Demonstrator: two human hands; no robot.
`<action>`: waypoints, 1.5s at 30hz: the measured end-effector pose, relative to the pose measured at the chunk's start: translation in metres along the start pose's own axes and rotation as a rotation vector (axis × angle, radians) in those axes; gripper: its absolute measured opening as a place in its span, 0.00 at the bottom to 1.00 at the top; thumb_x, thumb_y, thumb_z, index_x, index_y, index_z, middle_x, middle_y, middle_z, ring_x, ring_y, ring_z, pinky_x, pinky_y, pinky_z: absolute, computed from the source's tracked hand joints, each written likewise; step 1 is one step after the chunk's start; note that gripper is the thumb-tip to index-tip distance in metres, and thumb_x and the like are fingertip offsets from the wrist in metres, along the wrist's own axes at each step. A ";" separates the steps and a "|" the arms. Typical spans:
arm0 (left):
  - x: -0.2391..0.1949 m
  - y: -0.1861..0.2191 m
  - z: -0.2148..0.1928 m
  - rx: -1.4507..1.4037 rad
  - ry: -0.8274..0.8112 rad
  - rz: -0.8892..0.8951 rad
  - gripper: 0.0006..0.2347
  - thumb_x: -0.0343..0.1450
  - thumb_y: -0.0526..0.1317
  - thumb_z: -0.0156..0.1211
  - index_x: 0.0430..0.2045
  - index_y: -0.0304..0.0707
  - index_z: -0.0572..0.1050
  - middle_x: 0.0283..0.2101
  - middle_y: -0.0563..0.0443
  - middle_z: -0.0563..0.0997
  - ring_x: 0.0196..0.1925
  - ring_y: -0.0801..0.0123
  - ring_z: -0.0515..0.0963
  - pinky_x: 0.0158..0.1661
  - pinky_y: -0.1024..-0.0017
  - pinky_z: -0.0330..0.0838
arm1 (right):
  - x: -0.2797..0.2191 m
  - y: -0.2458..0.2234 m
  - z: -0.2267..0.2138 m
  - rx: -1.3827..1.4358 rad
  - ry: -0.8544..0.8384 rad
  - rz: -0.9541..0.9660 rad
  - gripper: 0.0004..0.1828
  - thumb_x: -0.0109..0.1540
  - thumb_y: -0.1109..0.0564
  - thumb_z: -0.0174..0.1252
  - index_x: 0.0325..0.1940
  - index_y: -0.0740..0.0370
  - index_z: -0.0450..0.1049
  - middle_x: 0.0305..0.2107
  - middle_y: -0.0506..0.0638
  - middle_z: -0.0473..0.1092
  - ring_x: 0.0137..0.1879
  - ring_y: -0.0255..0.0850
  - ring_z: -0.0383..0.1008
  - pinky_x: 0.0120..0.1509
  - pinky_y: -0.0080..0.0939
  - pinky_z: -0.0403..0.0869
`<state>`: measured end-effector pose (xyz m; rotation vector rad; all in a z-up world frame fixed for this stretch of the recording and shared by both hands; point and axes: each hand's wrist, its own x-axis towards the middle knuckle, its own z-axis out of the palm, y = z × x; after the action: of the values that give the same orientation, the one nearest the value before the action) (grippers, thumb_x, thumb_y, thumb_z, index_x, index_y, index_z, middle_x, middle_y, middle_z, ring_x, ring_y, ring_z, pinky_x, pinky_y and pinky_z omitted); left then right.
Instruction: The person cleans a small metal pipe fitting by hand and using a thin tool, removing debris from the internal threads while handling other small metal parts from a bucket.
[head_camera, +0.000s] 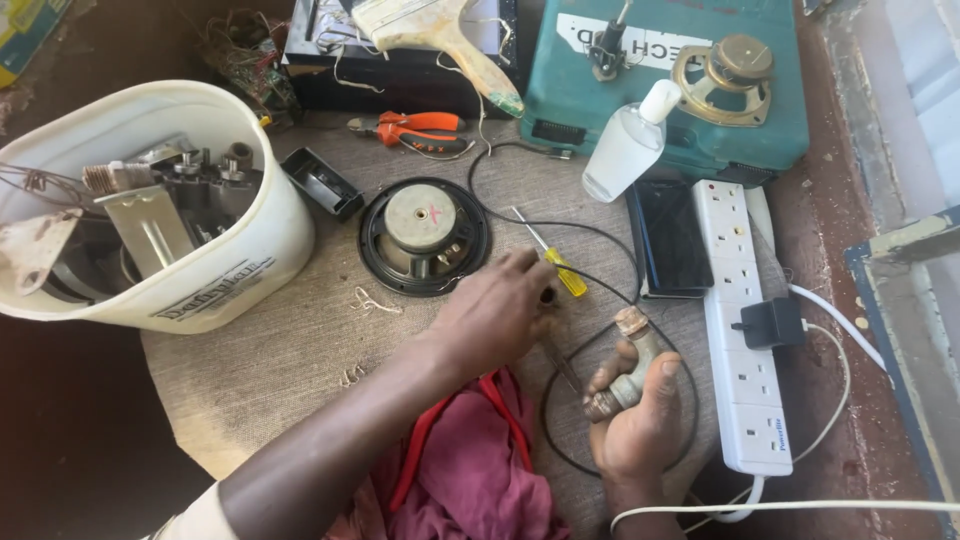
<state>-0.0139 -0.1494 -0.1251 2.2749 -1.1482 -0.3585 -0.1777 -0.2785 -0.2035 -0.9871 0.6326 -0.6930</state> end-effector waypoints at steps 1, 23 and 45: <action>0.008 -0.005 0.013 0.091 -0.020 0.020 0.21 0.72 0.46 0.66 0.56 0.35 0.72 0.60 0.38 0.74 0.59 0.46 0.77 0.54 0.49 0.75 | 0.000 0.001 0.000 0.001 -0.007 -0.015 0.36 0.65 0.23 0.51 0.46 0.58 0.76 0.17 0.50 0.67 0.19 0.38 0.64 0.21 0.37 0.62; -0.163 -0.018 -0.170 0.559 0.876 0.063 0.05 0.81 0.34 0.62 0.48 0.41 0.83 0.56 0.41 0.81 0.55 0.47 0.78 0.57 0.51 0.63 | -0.021 -0.028 0.038 -0.259 -0.155 -0.062 0.22 0.74 0.47 0.47 0.65 0.63 0.74 0.25 0.59 0.68 0.24 0.43 0.66 0.30 0.38 0.69; -0.163 -0.003 -0.004 -0.149 0.276 -0.415 0.12 0.73 0.54 0.62 0.37 0.52 0.85 0.33 0.55 0.83 0.30 0.58 0.83 0.31 0.57 0.74 | -0.008 -0.037 0.015 -0.262 -0.466 -0.030 0.23 0.71 0.50 0.51 0.62 0.70 0.77 0.32 0.59 0.72 0.36 0.44 0.73 0.26 0.39 0.75</action>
<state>-0.1075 -0.0158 -0.1251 2.3296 -0.4931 -0.2643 -0.1801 -0.2789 -0.1625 -1.3503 0.3009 -0.3875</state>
